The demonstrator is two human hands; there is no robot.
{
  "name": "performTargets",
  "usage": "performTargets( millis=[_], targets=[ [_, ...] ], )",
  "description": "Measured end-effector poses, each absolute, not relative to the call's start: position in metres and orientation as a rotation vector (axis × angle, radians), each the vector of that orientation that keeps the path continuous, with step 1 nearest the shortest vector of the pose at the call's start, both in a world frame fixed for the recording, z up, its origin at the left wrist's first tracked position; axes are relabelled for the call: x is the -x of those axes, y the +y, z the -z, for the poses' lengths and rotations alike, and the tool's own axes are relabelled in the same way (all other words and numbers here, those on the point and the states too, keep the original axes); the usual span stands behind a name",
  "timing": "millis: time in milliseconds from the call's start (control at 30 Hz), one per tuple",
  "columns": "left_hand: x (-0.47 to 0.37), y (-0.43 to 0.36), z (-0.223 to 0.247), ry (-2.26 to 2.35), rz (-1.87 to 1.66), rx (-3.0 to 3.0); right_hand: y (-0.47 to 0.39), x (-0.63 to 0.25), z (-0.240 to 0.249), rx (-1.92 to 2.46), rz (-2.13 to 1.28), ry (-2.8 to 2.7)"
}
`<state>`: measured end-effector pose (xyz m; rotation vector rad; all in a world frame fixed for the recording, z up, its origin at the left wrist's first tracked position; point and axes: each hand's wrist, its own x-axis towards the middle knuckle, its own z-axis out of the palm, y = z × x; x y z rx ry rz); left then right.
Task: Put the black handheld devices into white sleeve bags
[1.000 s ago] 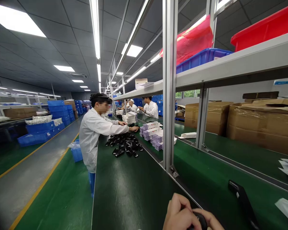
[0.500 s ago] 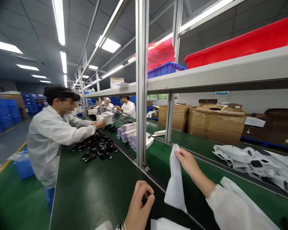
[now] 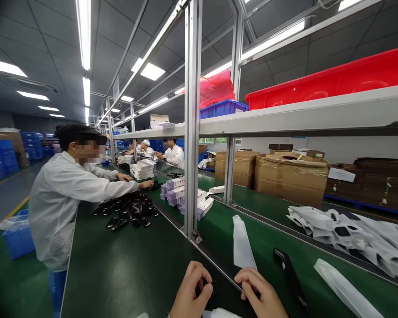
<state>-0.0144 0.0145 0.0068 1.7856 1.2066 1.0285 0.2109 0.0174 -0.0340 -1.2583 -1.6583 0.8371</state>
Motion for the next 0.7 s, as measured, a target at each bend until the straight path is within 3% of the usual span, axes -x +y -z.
performTargets(
  millis=[700],
  targets=[
    [0.013,0.007,-0.001,1.215,-1.023,-1.815,0.017,-0.211,0.041,1.288,-0.944,-1.798]
  ],
)
